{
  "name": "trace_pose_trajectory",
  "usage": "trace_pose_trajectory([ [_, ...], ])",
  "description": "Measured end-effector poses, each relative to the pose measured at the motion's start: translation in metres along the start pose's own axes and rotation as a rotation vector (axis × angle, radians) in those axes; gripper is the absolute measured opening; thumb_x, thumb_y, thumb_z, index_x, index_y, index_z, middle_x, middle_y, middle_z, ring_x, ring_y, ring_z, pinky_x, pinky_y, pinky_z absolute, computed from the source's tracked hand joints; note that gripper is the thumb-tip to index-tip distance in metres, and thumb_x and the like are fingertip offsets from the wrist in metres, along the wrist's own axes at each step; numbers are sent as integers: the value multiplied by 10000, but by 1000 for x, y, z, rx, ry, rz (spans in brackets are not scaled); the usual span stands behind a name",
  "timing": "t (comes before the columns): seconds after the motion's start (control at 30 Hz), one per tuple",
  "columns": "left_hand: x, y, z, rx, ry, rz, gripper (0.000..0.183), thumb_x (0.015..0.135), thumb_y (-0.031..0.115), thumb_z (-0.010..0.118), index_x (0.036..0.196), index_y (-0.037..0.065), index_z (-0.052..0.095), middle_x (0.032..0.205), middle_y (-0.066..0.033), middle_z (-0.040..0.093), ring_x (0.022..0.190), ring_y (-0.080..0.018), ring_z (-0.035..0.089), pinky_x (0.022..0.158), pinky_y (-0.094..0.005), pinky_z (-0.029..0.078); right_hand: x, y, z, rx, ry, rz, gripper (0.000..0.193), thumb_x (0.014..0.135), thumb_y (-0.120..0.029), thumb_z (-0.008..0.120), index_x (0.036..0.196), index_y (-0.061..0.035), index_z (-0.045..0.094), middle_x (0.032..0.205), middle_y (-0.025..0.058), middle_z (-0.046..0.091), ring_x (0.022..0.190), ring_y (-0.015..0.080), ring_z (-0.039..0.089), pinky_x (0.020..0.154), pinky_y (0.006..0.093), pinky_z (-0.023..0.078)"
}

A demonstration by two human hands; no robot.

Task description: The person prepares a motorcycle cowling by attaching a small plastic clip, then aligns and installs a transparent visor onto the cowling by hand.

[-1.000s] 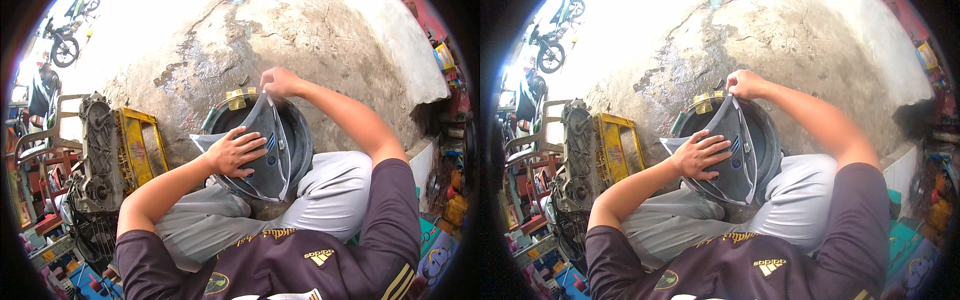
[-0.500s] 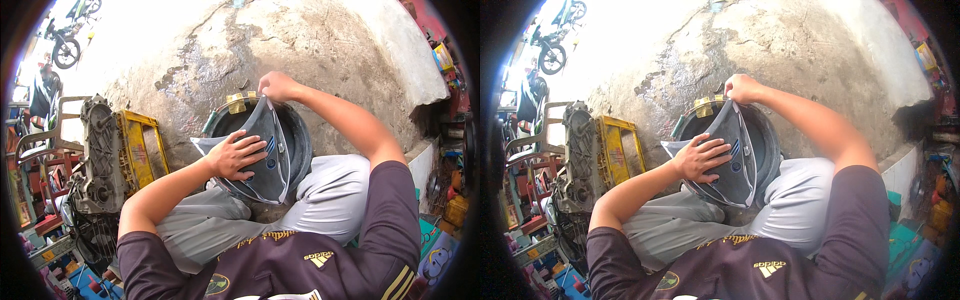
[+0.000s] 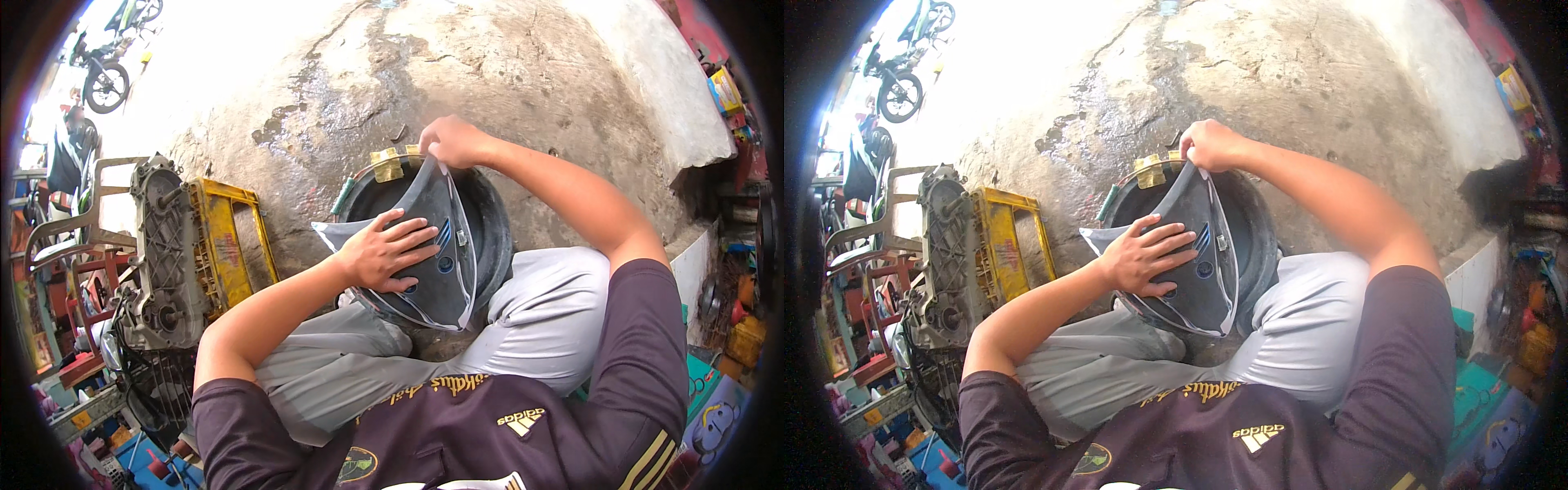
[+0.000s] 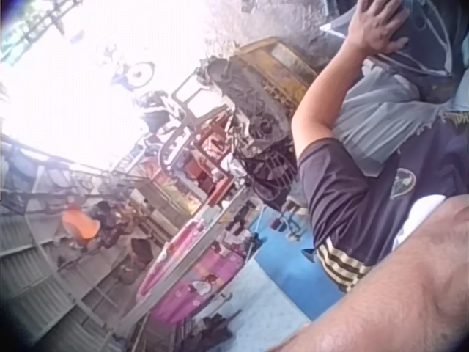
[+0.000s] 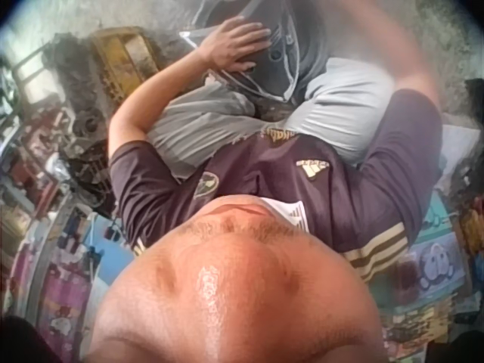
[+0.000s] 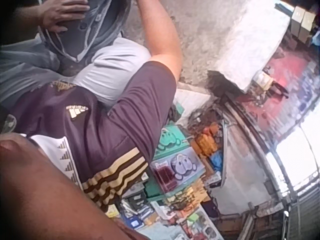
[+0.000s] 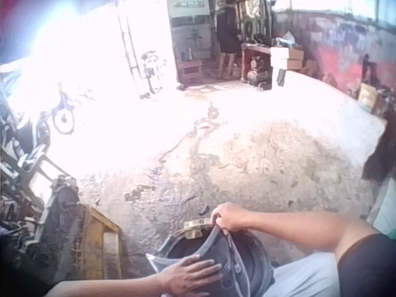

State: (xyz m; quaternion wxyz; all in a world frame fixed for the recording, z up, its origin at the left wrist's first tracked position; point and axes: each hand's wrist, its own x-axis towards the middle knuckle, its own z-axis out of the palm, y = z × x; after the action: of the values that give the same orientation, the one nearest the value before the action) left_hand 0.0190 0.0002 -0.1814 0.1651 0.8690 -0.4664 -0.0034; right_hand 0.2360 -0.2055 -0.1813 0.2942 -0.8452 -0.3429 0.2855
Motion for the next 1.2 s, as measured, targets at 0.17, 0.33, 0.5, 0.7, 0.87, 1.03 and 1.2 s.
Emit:
trace_pose_trajectory([
  [0.17, 1, -2, 5, -21, 5, -2, 703, 844, 499, 733, 1476, 223, 597, 1581, -62, 521, 1453, -241, 482, 1204, -538, 299, -2, 6, -4, -50, -12, -35, 282, 858, -63, 568, 1053, -11, 765, 961, 192, 774, 952, 358, 738, 881, 451, 566],
  [0.33, 0, -1, 1, -11, 5, -6, 703, 848, 502, 729, 1481, 229, 593, 1582, -57, 520, 1456, -240, 480, 1205, -537, 295, -9, -11, -9, 16, -88, -19, 271, 867, -82, 588, 1063, -8, 759, 993, 200, 773, 973, 361, 734, 892, 439, 563],
  [0.5, 1, -1, 4, -13, 10, -1, 703, 845, 503, 731, 1479, 230, 596, 1580, -55, 523, 1453, -242, 483, 1203, -534, 297, -11, 5, -9, 57, -16, 5, 217, 857, -100, 635, 1010, -33, 773, 970, 181, 766, 926, 328, 740, 851, 424, 568],
  [0.7, 1, -2, 3, -19, 8, -3, 699, 845, 501, 732, 1477, 230, 600, 1582, -56, 521, 1452, -243, 485, 1205, -530, 294, -7, 22, -4, -17, 43, -181, 195, 852, -104, 654, 1000, -39, 764, 971, 179, 767, 936, 345, 738, 853, 423, 566],
  [0.87, -1, -2, 3, -21, 5, -8, 698, 844, 495, 737, 1477, 233, 600, 1583, -55, 520, 1448, -244, 488, 1203, -529, 297, -15, 17, 4, 43, 57, -169, 196, 850, -92, 644, 1001, -32, 753, 950, 188, 763, 917, 350, 738, 844, 420, 561],
  [1.03, 2, -3, 3, -20, 18, -1, 699, 846, 502, 739, 1476, 232, 601, 1587, -54, 517, 1449, -243, 489, 1198, -534, 306, -17, 25, 5, 83, 162, -189, 208, 884, -90, 635, 1052, -29, 740, 923, 193, 752, 880, 341, 733, 817, 415, 551],
  [1.2, -3, -1, 3, -29, 20, -11, 695, 841, 505, 741, 1464, 225, 612, 1586, -55, 519, 1449, -244, 489, 1201, -536, 304, -32, 8, 17, 182, 170, -177, 497, 888, -73, 634, 1382, -107, 589, 779, 140, 665, 771, 306, 684, 776, 428, 536],
])
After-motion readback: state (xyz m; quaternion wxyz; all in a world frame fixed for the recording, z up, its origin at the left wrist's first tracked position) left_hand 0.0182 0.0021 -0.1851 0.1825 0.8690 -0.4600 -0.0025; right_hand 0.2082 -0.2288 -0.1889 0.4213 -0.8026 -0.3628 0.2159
